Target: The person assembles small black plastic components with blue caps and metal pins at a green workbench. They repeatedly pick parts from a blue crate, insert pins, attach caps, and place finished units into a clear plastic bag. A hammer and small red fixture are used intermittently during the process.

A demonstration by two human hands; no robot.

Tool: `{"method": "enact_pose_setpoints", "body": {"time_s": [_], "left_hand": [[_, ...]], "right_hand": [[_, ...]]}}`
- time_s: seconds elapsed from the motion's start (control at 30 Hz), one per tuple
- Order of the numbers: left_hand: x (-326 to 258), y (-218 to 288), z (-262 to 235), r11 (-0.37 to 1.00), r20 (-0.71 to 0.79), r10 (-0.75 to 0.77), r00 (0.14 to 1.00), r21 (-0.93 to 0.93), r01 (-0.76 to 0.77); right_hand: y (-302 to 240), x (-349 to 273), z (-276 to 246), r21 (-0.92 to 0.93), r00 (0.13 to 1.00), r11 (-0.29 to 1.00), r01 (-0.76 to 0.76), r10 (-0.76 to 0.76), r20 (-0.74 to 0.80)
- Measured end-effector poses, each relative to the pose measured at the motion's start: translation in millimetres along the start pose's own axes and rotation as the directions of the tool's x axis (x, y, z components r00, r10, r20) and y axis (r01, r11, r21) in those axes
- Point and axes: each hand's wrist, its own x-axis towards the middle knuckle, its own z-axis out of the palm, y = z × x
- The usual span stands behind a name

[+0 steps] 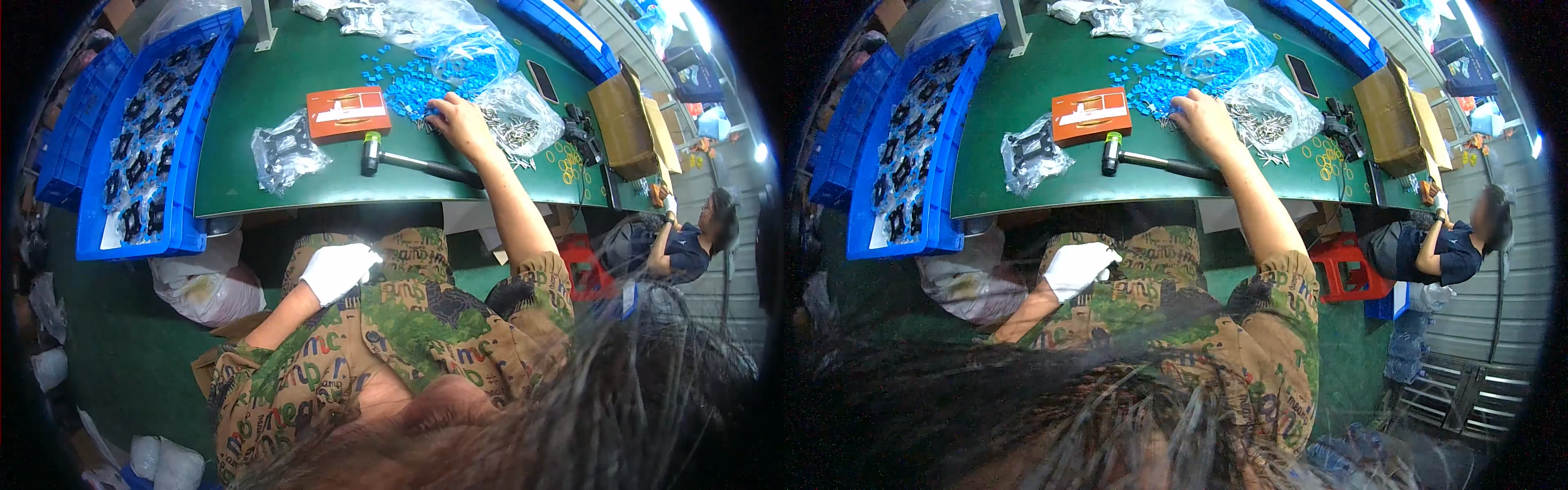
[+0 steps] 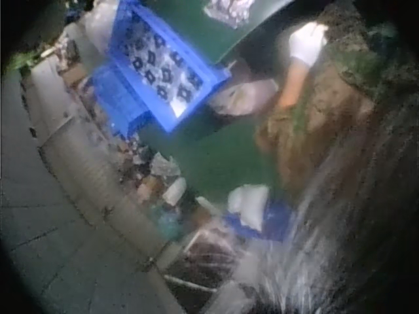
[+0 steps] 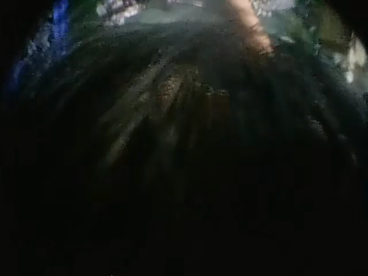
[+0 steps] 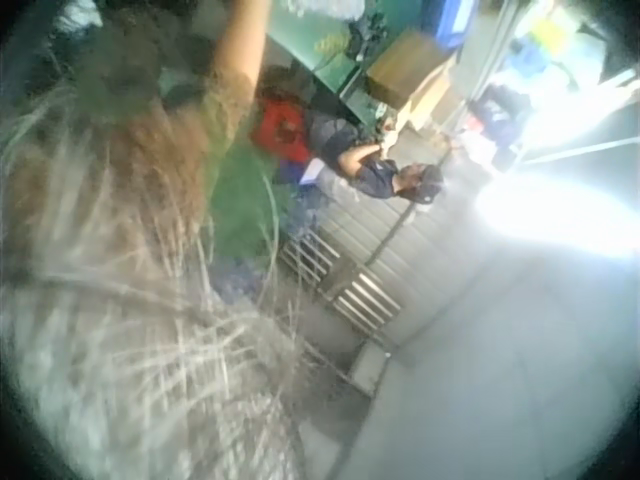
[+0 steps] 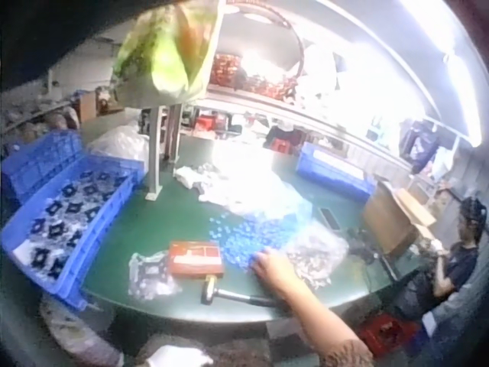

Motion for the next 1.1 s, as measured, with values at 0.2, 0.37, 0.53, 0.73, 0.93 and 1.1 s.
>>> {"method": "enact_pose_setpoints", "body": {"time_s": [0.2, 0.37, 0.53, 0.73, 0.93, 1.1], "left_hand": [[0, 0, -2, 1.000, 0.005, -0.002, 1.000, -0.012, 0.002], [1, -5, 4, 0.999, 0.022, -0.023, 0.999, -0.045, 0.024], [3, -5, 4, 0.998, 0.042, -0.038, 0.998, -0.050, 0.040], [0, 8, -3, 0.996, 0.033, -0.060, 0.998, -0.069, 0.062], [1, -6, 3, 0.968, -0.012, 0.142, 0.990, 0.212, -0.136], [1, -5, 5, 0.996, 0.021, -0.042, 0.999, -0.083, 0.044]], "right_hand": [[-30, -15, -21, 0.288, 0.997, 0.955, -0.071, 0.075, -0.004], [-43, -34, -26, 0.065, 0.981, 0.979, 0.193, -0.192, -0.020], [-40, -39, -19, 0.398, 1.000, 0.917, -0.020, 0.016, 0.013], [-35, -30, -10, 0.315, 0.986, 0.945, 0.085, -0.126, 0.113], [-24, -23, -24, 0.335, 0.963, 0.924, 0.187, -0.240, 0.125], [-29, -31, -36, 0.233, 0.986, 0.967, -0.105, 0.070, 0.153]]}}
